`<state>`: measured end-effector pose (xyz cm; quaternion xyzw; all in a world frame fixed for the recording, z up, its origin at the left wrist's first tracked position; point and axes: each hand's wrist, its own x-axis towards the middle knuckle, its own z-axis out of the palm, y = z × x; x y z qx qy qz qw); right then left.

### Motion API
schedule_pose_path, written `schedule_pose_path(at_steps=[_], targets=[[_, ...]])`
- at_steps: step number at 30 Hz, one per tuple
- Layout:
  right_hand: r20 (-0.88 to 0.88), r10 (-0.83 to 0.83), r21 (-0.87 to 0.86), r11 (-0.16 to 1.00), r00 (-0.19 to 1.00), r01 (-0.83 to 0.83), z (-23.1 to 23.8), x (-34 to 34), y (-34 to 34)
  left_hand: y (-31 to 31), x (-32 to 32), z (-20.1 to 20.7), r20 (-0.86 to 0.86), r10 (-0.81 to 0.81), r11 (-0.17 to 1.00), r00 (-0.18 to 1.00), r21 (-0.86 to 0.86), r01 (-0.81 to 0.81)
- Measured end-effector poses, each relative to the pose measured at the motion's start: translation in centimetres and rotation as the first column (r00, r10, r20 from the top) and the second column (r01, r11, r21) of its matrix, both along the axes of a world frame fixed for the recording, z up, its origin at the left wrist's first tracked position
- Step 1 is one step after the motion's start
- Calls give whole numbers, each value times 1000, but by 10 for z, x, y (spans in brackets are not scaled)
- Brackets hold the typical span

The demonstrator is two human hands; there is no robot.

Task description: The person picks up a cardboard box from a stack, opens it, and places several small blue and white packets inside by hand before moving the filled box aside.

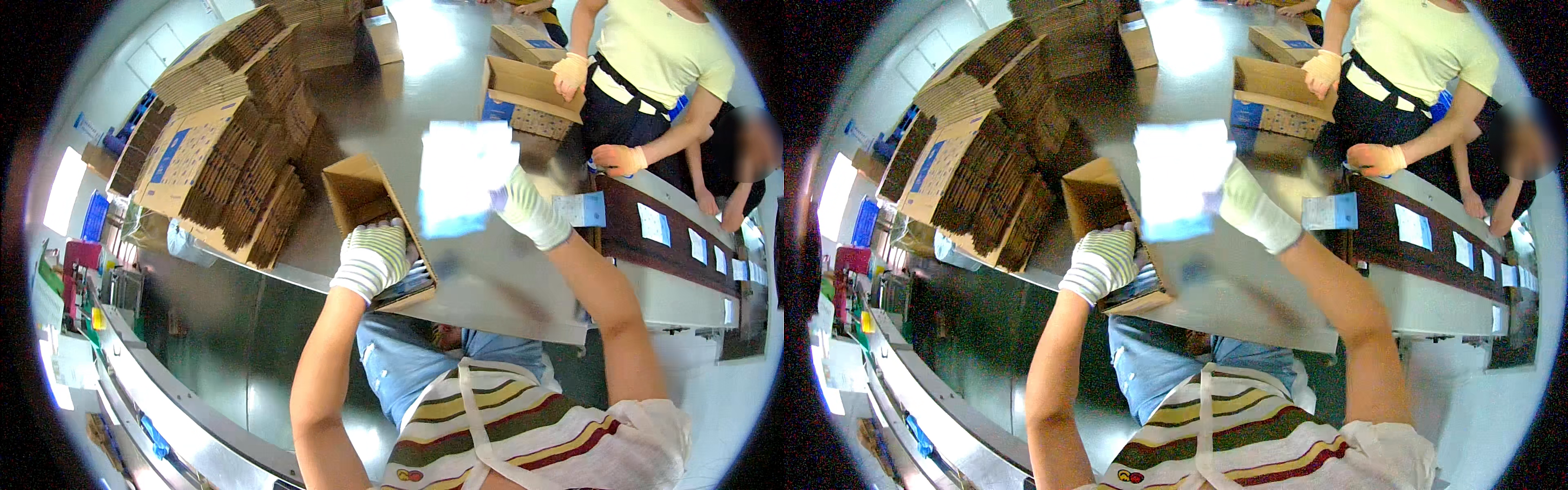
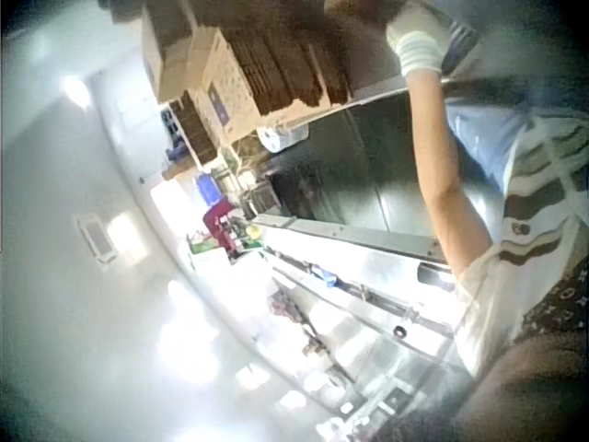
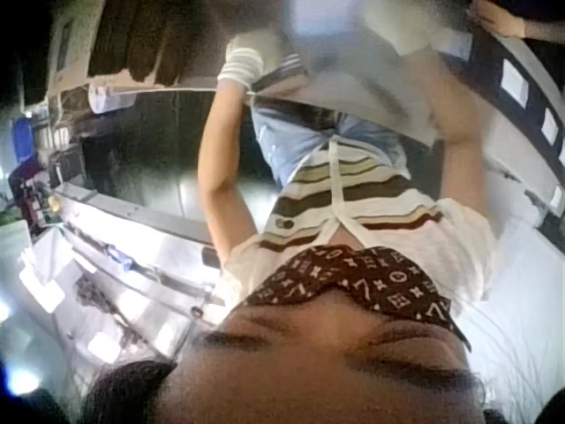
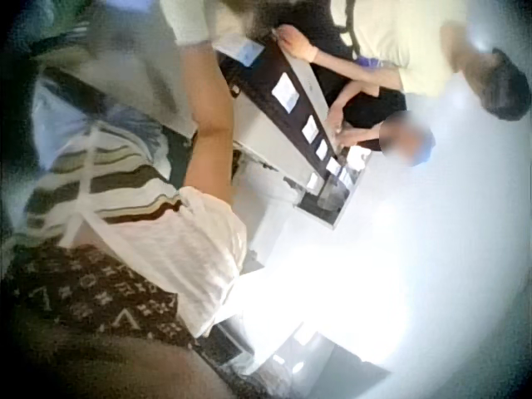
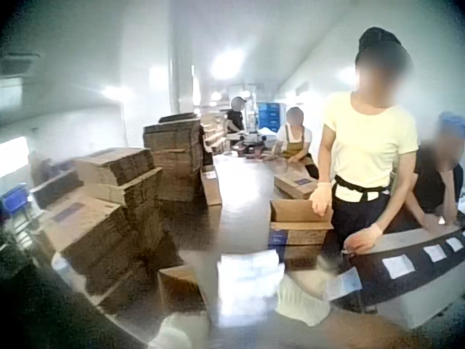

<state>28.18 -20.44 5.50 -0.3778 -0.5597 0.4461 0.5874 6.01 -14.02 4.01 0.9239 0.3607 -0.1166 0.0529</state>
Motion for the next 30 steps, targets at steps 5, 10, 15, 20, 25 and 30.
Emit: schedule_pose_path(at_steps=[5,10,15,20,25,30], targets=[[64,128,150,979,990,-137,26,-84,79,-6,-6,1,52,21,999,998,34,-23],[747,-106,48,993,656,106,-9,-88,112,-9,-14,-4,129,16,999,992,48,-23],[998,-35,28,992,50,124,-11,-67,108,-7,0,3,164,-10,1000,986,-17,13],[794,-339,343,935,505,88,1,-67,83,-8,-9,1,157,-79,997,984,34,75],[753,-287,508,825,592,-247,25,-97,-8,1,-20,-9,151,-148,988,977,-25,153],[790,-498,610,574,359,-547,-41,-109,-59,-3,15,8,178,-247,962,953,-74,263]])
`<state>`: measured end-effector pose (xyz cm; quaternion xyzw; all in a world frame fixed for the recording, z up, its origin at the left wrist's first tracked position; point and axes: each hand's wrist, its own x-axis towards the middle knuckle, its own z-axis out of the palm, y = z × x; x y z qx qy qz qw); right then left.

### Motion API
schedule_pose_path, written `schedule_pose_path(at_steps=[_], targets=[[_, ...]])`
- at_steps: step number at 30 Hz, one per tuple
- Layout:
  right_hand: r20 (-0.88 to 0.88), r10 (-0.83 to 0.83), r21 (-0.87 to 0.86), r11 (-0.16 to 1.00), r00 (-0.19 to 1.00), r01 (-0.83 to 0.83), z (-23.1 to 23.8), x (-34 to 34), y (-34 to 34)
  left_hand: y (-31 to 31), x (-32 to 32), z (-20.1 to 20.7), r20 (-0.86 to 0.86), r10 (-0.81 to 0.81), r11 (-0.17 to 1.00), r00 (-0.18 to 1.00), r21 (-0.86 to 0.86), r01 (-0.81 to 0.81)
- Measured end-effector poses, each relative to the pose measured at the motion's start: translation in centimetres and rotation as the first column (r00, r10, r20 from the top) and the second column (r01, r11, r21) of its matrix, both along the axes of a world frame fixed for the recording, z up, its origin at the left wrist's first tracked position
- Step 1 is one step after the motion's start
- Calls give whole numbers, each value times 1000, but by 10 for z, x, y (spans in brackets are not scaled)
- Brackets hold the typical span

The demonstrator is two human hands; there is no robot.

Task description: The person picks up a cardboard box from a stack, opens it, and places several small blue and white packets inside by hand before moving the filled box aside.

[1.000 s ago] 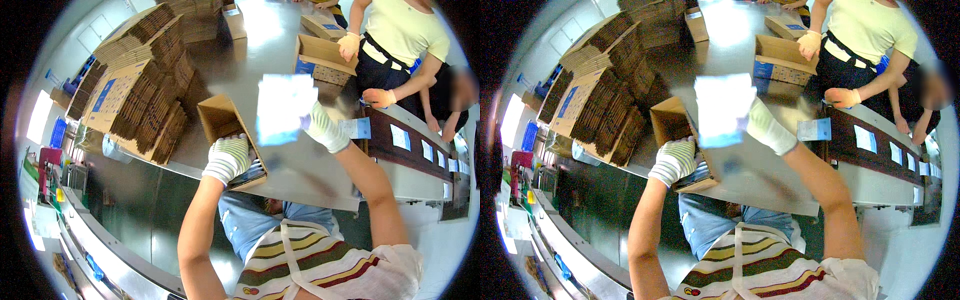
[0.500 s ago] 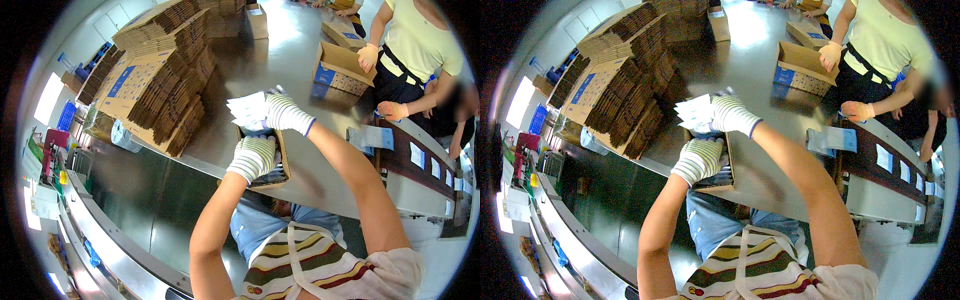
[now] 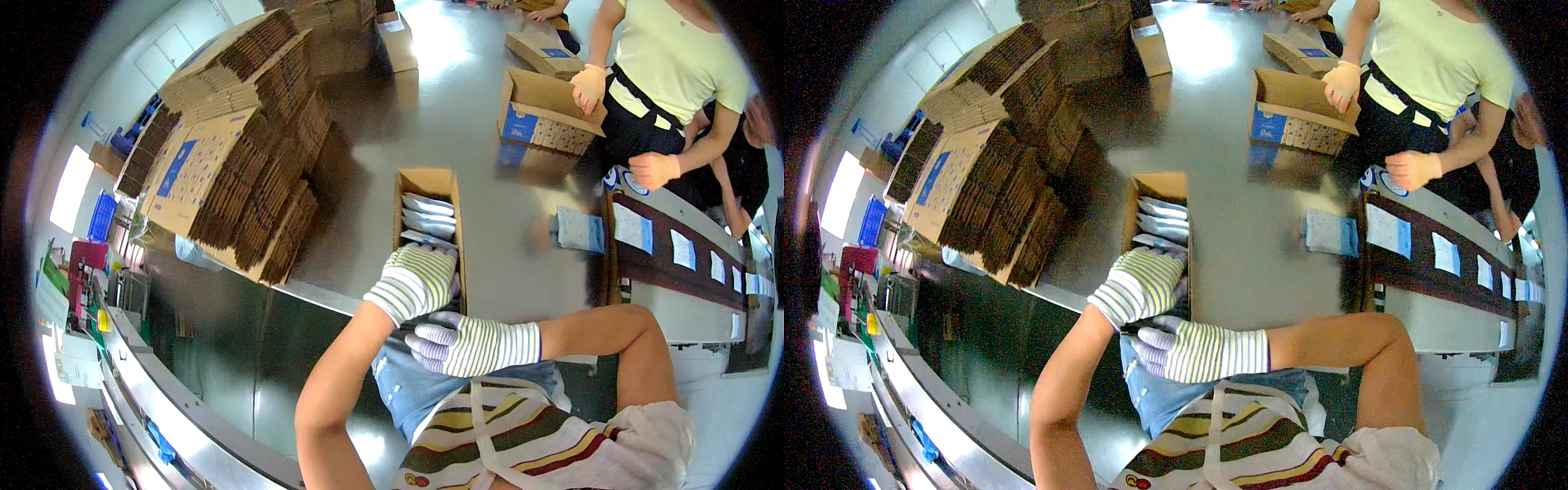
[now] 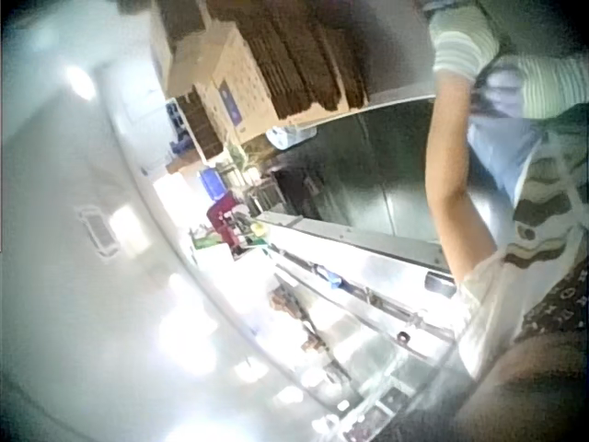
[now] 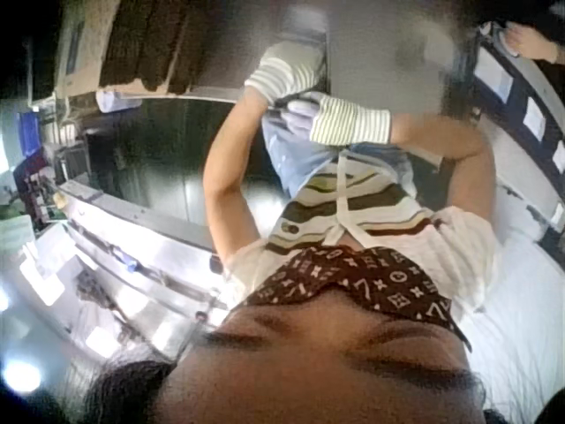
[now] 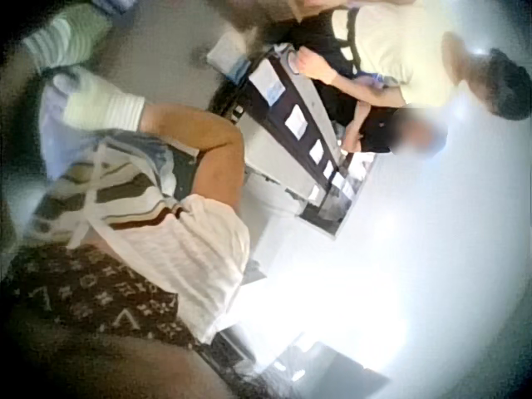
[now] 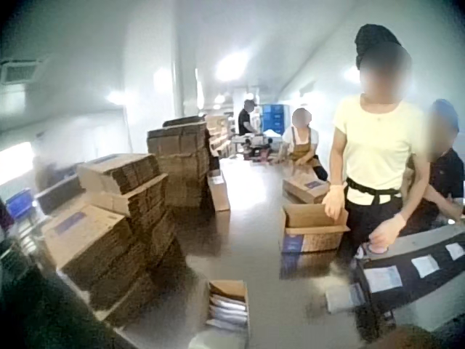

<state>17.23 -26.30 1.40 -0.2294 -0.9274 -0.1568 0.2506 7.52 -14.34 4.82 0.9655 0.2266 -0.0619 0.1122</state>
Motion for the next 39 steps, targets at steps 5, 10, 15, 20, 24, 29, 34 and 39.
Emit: schedule_pose_path(at_steps=[5,10,15,20,24,29,34,39], targets=[[95,-98,-157,981,991,112,-5,6,15,25,-4,1,237,-121,992,964,-17,128],[143,-523,-443,725,840,527,-13,83,175,32,-20,43,691,86,977,718,81,-195],[543,-740,-16,465,398,885,25,80,250,22,-53,16,527,89,929,845,262,-262],[584,-510,-392,505,632,769,-56,70,179,48,-98,0,415,109,826,903,468,-315],[127,-737,-503,529,664,684,-110,75,112,105,-119,56,289,147,514,946,795,-322],[163,-704,-489,550,691,676,-116,63,92,155,-124,135,263,560,453,786,697,-556],[141,-718,-516,535,681,670,-109,68,85,166,-110,150,124,661,549,740,592,-590],[64,-711,-536,568,701,625,-105,63,78,131,-120,144,150,623,455,768,729,-511]])
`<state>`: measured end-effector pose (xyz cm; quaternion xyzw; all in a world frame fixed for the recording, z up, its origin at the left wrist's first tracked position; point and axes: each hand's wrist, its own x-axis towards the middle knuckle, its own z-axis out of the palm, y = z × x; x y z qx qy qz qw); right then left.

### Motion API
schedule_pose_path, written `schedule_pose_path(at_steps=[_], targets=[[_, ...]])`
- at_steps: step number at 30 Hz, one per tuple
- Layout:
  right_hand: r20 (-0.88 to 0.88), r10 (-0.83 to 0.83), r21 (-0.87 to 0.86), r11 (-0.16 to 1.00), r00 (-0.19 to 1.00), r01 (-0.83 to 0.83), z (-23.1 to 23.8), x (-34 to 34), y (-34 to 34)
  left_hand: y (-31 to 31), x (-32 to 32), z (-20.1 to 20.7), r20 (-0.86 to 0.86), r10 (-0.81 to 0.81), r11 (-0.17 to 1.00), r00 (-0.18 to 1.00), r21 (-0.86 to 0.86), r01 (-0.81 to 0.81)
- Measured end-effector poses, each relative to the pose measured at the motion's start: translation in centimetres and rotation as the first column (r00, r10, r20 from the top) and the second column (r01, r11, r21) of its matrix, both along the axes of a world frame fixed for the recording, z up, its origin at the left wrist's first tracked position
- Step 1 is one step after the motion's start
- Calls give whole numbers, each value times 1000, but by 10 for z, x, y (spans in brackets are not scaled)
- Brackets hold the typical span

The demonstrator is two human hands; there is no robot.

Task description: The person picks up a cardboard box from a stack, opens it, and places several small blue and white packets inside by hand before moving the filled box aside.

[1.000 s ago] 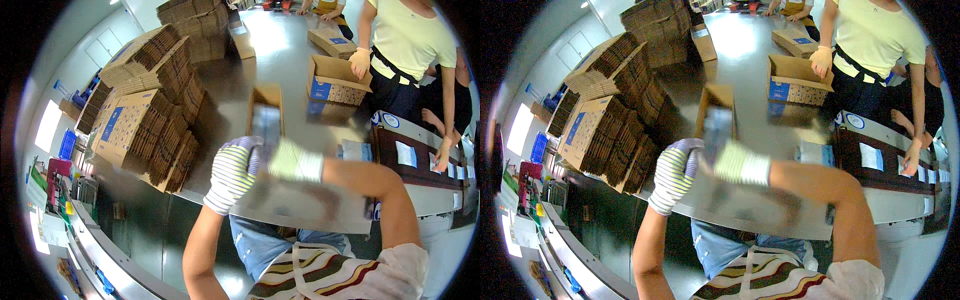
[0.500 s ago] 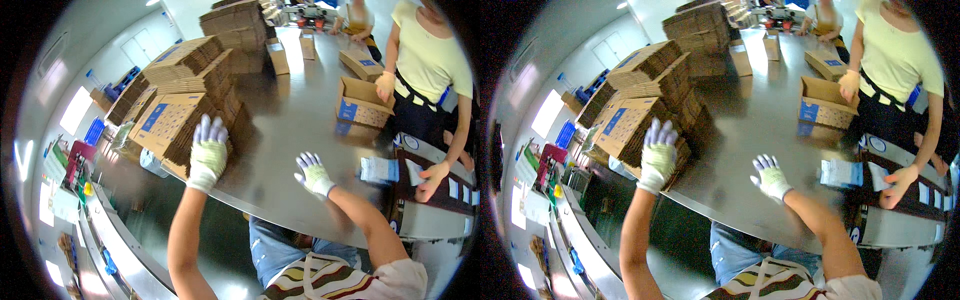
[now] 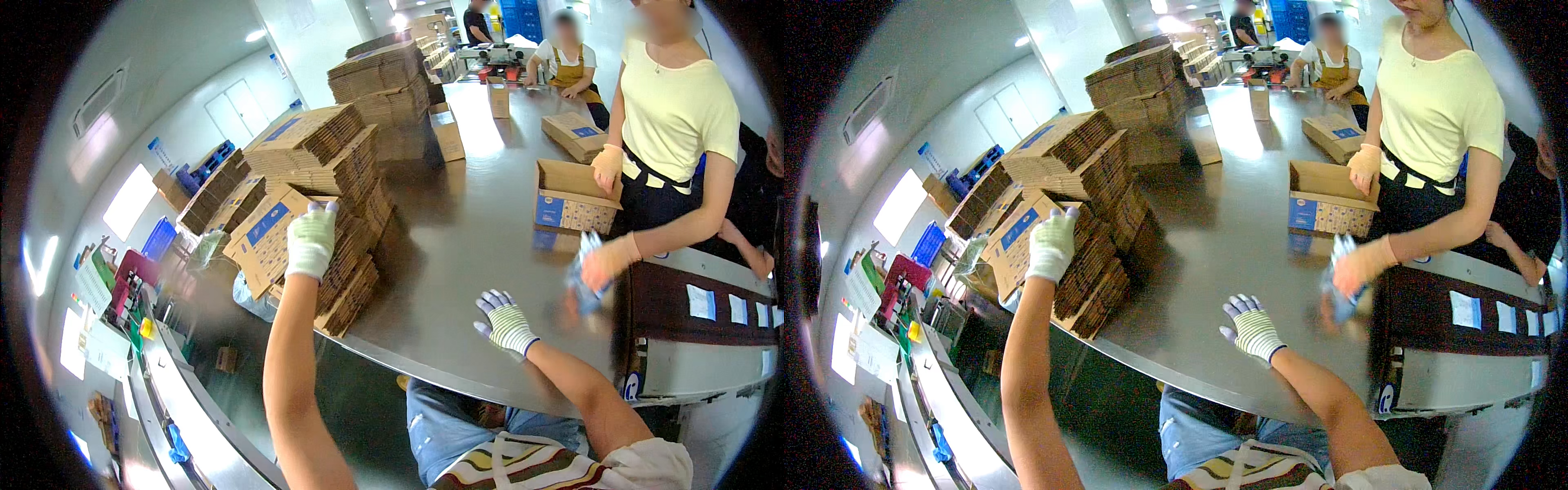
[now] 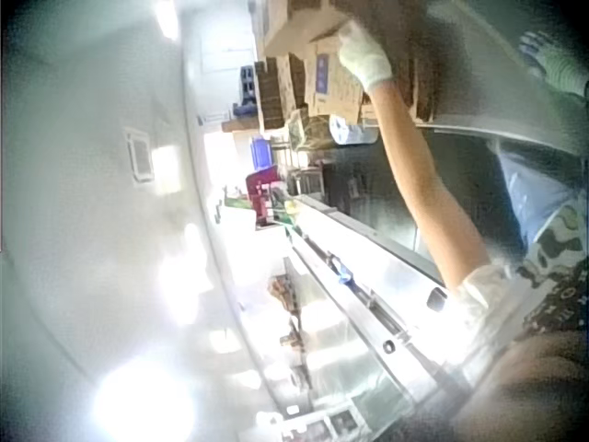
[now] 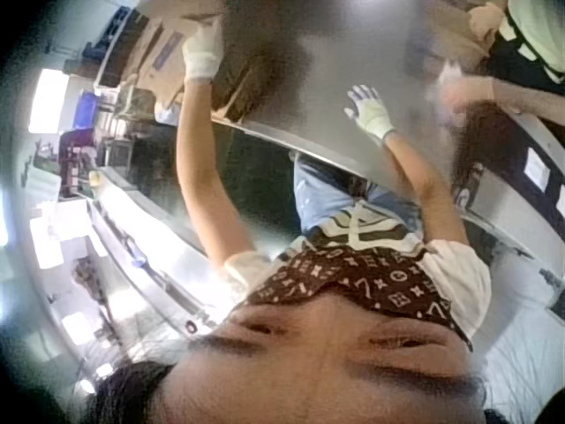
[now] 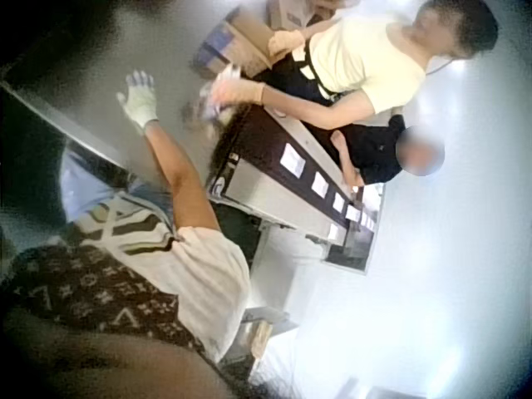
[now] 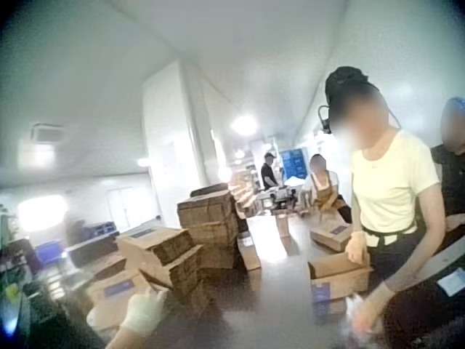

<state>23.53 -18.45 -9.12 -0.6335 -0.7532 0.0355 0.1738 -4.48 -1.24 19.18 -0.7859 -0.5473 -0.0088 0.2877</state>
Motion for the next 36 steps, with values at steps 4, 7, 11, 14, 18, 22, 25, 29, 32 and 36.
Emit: schedule_pose_path(at_steps=[4,7,11,14,18,22,25,29,32,36], targets=[[-43,-9,45,999,999,10,-8,5,0,-76,-9,0,-65,-233,922,970,301,242],[-105,-35,-39,999,994,31,0,9,-12,-172,5,1,89,-459,806,884,460,372],[-846,-125,-149,989,-518,4,-22,8,20,-255,3,-3,591,-651,757,477,463,460],[-968,175,135,967,-178,218,42,21,9,-249,7,-38,802,-567,792,188,468,393],[-966,245,259,924,86,282,90,66,-16,-226,22,-83,966,-253,876,-45,249,413],[-965,245,259,945,93,201,99,78,-63,-189,23,-118,987,-48,854,-154,121,507],[-887,346,363,932,306,-2,122,63,-77,-166,15,-156,955,221,891,-197,-115,439],[-936,165,191,980,312,54,131,44,-80,-160,20,-161,951,273,901,-145,-199,386],[-931,41,113,977,363,179,123,55,-70,-168,18,-137,922,369,801,-117,-252,543],[-584,21,364,900,811,239,126,37,-55,-171,10,-155,885,-11,659,466,-344,669]])
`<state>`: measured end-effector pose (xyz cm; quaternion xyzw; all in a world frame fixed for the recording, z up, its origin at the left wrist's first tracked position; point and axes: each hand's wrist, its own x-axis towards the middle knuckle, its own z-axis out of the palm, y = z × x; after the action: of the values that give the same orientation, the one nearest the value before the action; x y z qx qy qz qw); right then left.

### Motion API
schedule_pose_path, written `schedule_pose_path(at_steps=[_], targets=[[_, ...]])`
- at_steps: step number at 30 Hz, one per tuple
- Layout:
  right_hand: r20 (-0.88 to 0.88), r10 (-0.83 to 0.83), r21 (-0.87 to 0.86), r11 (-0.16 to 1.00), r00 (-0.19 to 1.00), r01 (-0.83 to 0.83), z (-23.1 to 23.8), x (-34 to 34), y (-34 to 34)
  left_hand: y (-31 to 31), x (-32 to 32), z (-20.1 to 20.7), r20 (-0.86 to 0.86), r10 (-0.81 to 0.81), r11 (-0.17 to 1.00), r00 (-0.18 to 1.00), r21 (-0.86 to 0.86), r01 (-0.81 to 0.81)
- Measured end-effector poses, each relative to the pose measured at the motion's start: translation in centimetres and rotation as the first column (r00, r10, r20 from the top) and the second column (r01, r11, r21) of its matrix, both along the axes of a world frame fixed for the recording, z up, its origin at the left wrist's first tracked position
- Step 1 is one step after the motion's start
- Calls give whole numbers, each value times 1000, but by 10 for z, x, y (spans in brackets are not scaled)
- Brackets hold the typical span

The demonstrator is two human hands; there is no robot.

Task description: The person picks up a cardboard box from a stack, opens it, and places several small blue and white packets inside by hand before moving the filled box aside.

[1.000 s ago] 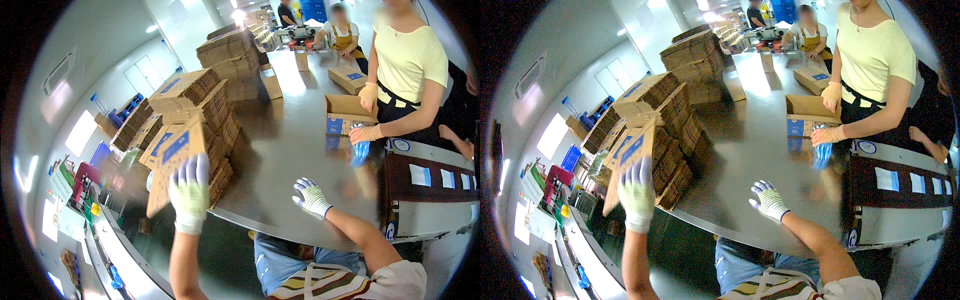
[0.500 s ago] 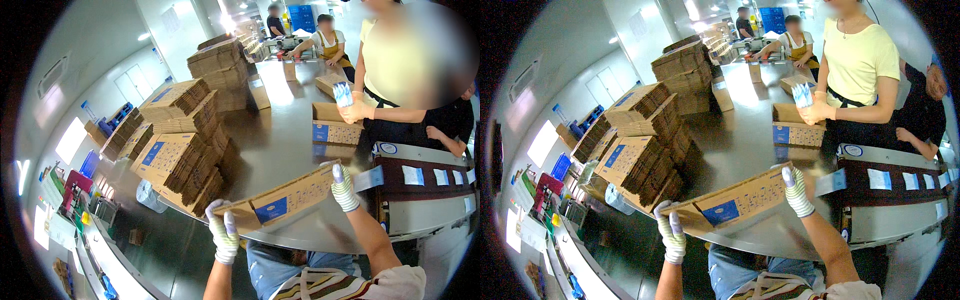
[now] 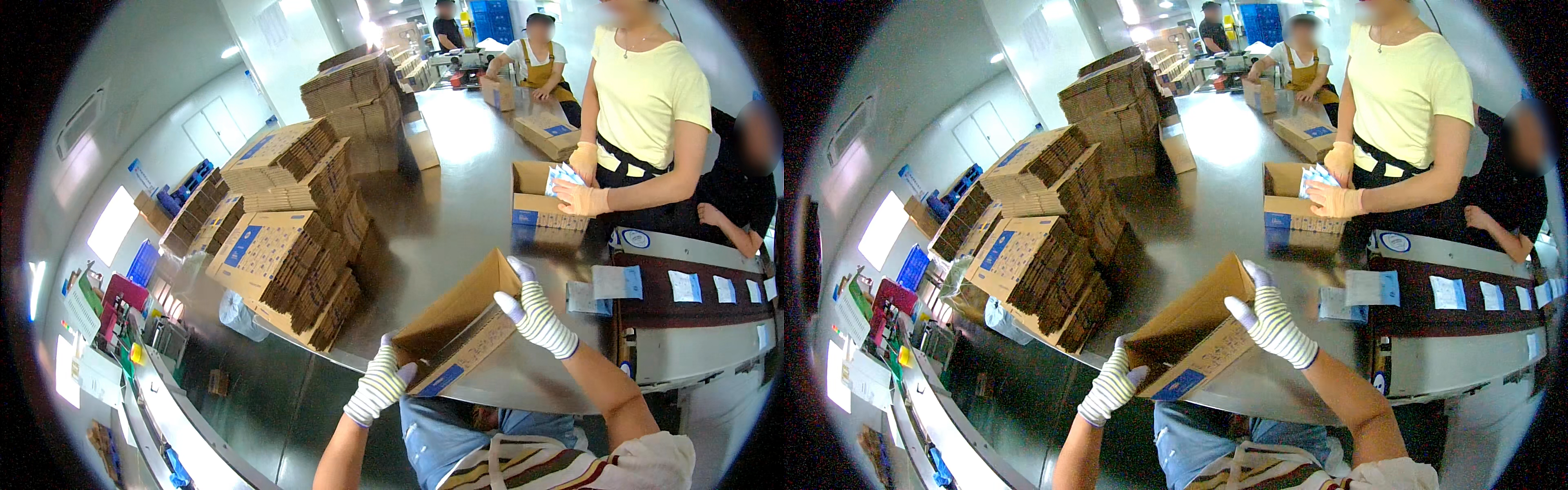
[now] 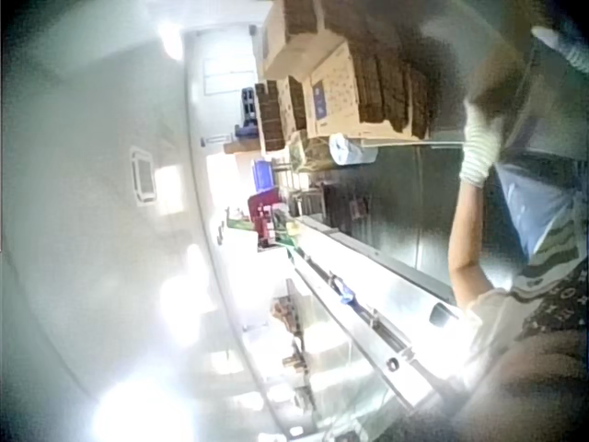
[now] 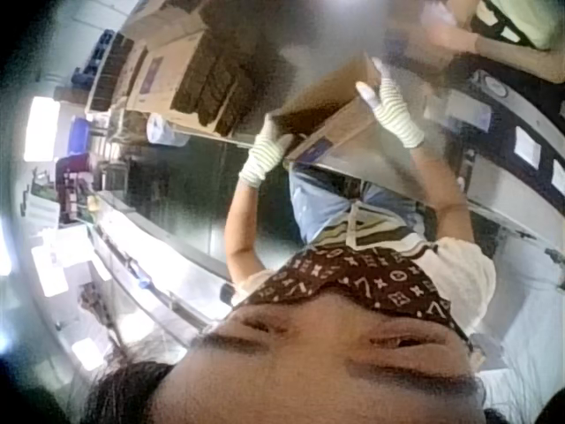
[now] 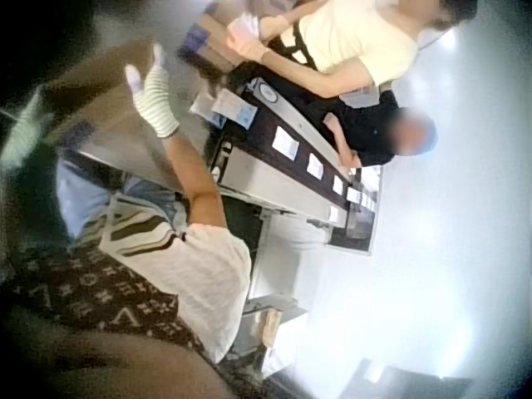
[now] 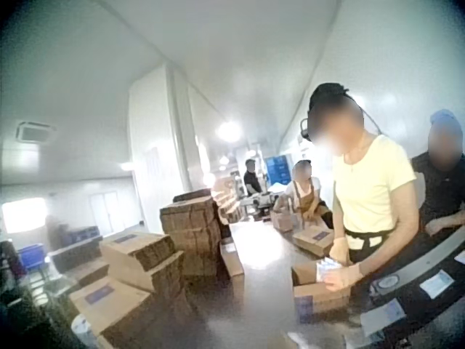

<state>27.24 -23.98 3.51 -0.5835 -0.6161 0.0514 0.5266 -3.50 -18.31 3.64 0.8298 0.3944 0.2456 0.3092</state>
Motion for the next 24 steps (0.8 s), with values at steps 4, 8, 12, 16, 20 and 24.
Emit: schedule_pose_path(at_steps=[4,8,12,16,20,24], targets=[[376,286,-322,932,881,-165,40,10,6,12,3,32,-119,118,982,986,-131,-133],[492,496,-556,812,715,-181,41,5,10,30,13,35,-297,169,960,940,265,-89],[472,572,-622,755,671,-207,53,10,20,16,29,66,-358,355,867,864,472,-161],[510,552,-582,786,660,-207,45,4,26,-11,47,68,-441,295,795,848,605,38],[593,507,-494,843,625,-215,36,9,27,-1,85,52,-613,-25,907,790,318,276],[651,302,-296,946,696,-134,9,1,40,56,90,22,-509,-248,953,825,27,303]])
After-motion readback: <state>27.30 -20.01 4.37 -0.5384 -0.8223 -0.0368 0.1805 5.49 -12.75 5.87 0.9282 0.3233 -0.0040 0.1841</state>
